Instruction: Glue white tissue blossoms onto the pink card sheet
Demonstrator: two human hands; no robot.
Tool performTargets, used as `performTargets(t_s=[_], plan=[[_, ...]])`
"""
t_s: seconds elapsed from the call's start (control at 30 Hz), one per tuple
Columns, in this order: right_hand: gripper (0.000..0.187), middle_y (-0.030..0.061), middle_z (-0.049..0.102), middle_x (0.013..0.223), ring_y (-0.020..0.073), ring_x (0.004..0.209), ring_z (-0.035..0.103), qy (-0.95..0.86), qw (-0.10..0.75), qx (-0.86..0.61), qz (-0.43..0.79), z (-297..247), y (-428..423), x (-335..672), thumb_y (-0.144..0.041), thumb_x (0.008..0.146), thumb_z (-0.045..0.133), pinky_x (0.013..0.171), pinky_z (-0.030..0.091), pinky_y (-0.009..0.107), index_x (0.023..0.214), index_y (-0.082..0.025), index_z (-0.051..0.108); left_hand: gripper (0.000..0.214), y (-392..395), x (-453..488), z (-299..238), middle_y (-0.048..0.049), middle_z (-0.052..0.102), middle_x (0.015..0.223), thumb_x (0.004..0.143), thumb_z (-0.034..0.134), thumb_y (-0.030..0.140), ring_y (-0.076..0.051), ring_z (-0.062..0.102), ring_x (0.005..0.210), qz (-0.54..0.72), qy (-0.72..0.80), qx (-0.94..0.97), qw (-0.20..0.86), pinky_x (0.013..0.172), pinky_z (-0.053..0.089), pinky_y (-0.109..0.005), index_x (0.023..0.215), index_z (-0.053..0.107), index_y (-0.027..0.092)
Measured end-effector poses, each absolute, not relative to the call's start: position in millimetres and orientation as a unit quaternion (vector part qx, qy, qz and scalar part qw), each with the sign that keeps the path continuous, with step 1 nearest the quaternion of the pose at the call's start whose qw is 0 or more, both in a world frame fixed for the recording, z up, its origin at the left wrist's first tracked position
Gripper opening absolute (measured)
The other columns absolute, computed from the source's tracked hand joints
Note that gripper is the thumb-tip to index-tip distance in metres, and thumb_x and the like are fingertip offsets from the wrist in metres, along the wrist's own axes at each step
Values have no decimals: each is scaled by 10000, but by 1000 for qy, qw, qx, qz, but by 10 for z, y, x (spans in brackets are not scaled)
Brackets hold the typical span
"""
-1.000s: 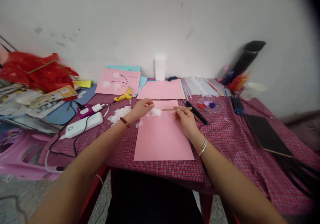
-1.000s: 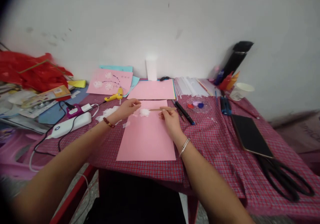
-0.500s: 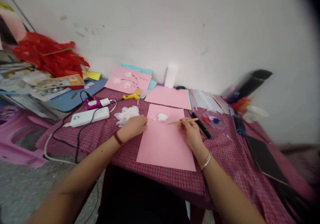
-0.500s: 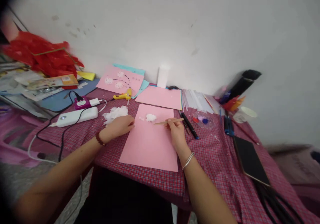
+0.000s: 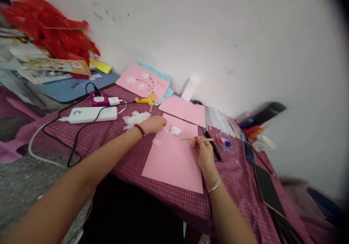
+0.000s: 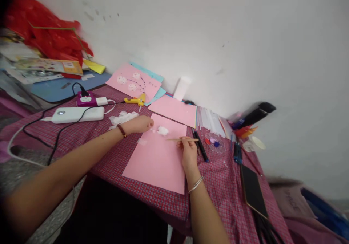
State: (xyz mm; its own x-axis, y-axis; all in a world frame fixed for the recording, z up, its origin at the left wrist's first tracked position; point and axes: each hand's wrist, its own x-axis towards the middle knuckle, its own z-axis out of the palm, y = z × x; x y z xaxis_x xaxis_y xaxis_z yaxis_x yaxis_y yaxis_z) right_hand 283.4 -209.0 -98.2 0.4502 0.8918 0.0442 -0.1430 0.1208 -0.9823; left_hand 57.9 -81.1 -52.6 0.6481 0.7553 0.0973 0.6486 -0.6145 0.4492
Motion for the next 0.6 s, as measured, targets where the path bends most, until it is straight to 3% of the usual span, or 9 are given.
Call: performTargets(t_s=[0.13,0.23,0.37,0.5,0.6], plan=[[217,-21,601,629,113,528,533,-357,657,-541,386,-959,-2115,2838,-392,700,686,554,449,274,784,-200,629,115,-855,603,-589,-71,609,631,557,504,57,-184,526,628,154,399,878,215,629,371,-287,530,537,164],[199,-21,593,637,109,543,531,-365,657,-542,376,-935,-2136,2839,-377,723,670,566,449,267,800,-197,633,72,-914,480,-534,-27,550,568,561,502,107,-146,461,552,158,386,873,253,544,323,-265,529,501,172],[227,-14,605,688,117,588,542,-390,660,-549,333,-915,-2160,2852,-369,782,611,602,456,272,938,-208,648,72,-983,307,-463,16,495,561,582,490,192,-110,411,524,194,315,809,457,500,290,-230,621,545,166],[235,46,653,895,172,774,586,-541,562,-595,193,-911,-2180,2882,-333,818,540,722,471,328,975,-221,674,75,-1018,298,-498,22,493,561,585,514,212,-103,434,549,226,300,752,541,520,318,-215,619,549,155],[157,43,662,840,196,794,583,-605,482,-606,188,-890,-2215,2909,-228,746,598,818,444,368,839,-245,723,53,-1023,364,-584,29,474,533,595,528,203,-93,420,518,238,306,753,531,490,290,-211,603,541,152]])
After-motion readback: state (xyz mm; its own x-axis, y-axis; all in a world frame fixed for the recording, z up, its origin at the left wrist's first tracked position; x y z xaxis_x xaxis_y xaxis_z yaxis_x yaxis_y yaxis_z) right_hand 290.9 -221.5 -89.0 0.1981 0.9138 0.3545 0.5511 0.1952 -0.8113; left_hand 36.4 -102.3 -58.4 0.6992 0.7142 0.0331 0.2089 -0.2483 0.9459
